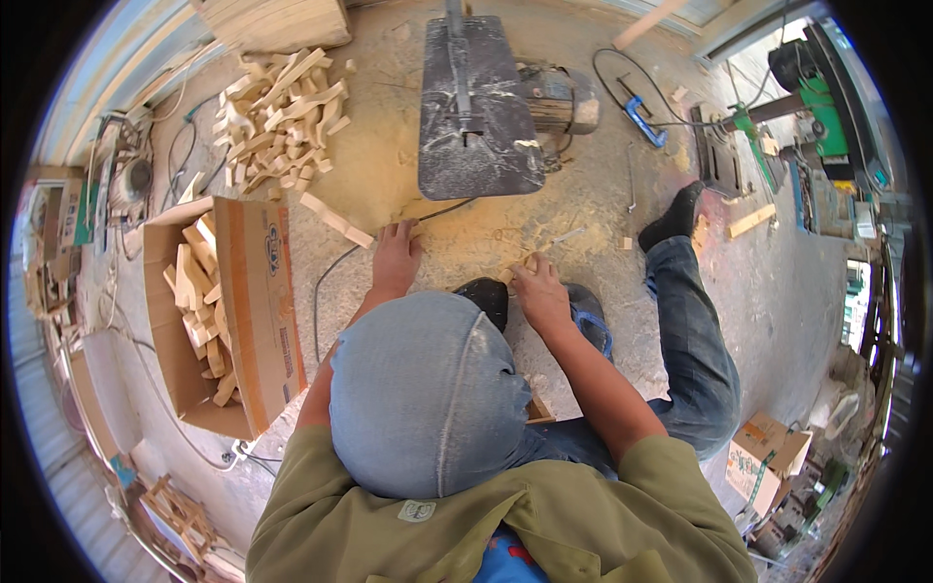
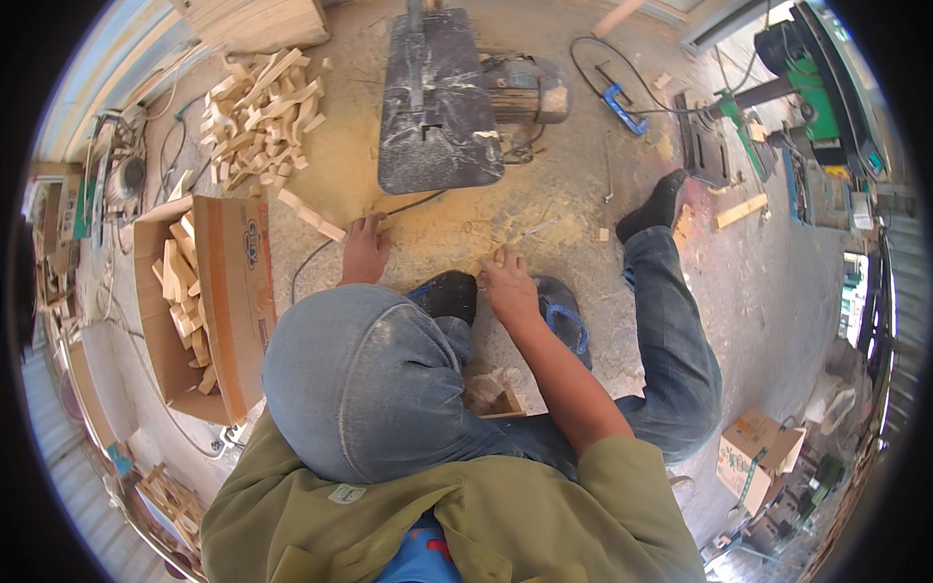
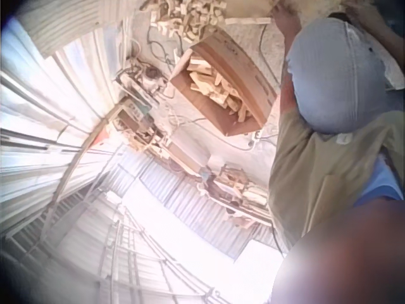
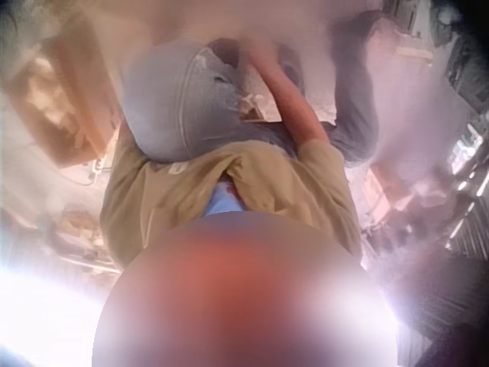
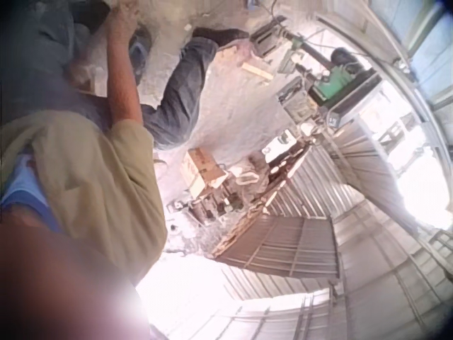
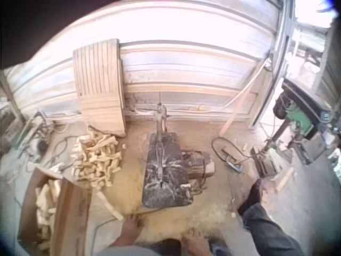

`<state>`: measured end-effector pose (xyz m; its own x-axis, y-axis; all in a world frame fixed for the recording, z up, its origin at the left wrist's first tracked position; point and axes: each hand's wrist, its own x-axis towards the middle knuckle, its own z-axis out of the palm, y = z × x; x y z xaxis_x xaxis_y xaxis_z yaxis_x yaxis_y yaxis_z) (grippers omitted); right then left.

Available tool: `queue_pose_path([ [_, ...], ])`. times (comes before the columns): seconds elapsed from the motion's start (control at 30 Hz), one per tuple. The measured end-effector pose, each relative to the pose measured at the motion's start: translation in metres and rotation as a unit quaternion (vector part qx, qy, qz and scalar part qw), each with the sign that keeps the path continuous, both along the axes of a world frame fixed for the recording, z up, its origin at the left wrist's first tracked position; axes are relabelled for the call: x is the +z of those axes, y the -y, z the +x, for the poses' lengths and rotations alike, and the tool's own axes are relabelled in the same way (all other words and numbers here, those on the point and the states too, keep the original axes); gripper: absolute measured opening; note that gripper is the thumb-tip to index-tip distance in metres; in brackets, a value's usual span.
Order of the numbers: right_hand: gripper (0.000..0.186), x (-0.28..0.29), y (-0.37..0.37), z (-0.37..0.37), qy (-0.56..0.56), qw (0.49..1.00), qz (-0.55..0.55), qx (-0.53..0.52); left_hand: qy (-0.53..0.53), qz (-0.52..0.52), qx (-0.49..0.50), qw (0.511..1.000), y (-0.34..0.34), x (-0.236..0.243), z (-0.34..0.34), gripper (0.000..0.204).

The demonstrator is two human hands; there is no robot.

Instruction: The person uses a bandsaw to cut small wooden pieces into specific shapes. They guide each piece through the blade, flip it to cut different sides, and place the finished pieces into a cardboard box.

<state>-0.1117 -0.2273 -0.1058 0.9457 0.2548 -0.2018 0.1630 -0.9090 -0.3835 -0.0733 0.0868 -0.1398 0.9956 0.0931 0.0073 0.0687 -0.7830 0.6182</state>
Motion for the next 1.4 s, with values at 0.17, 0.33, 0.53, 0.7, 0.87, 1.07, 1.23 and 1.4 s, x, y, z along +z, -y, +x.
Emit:
queue_pose_path([
  [0.17, 0.039, 0.004, -0.007, 0.002, 0.008, 1.000, -0.009, 0.000, 0.012, -0.103, 0.122, 0.987, -0.007, 0.024, 0.013, 0.036],
  [0.33, 0.042, 0.002, -0.002, -0.001, 0.020, 1.000, 0.004, 0.002, 0.147, -0.074, 0.154, 0.974, -0.084, 0.075, 0.087, 0.032],
  [0.53, 0.047, 0.001, 0.002, -0.003, -0.003, 1.000, 0.005, -0.004, 0.382, 0.248, 0.099, 0.884, -0.144, 0.131, 0.146, 0.051],
  [0.7, 0.049, 0.009, 0.005, 0.011, -0.017, 0.998, 0.041, -0.037, 0.110, -0.049, 0.007, 0.993, -0.055, 0.099, 0.083, 0.032],
  [0.87, 0.056, 0.017, 0.036, 0.040, -0.067, 0.977, 0.092, -0.182, -0.054, -0.091, -0.209, 0.972, 0.066, 0.046, 0.004, 0.040],
  [1.07, 0.055, 0.005, 0.137, 0.080, 0.096, 0.966, -0.050, -0.235, -0.047, 0.010, -0.326, 0.944, 0.122, 0.011, -0.014, 0.041],
  [1.23, 0.064, -0.017, 0.168, 0.088, 0.026, 0.964, -0.096, -0.248, -0.097, -0.019, -0.267, 0.958, 0.127, 0.002, -0.013, 0.033],
  [1.4, 0.055, -0.034, 0.174, 0.085, 0.048, 0.963, -0.070, -0.254, -0.112, -0.067, -0.291, 0.948, 0.140, 0.011, -0.007, 0.030],
])
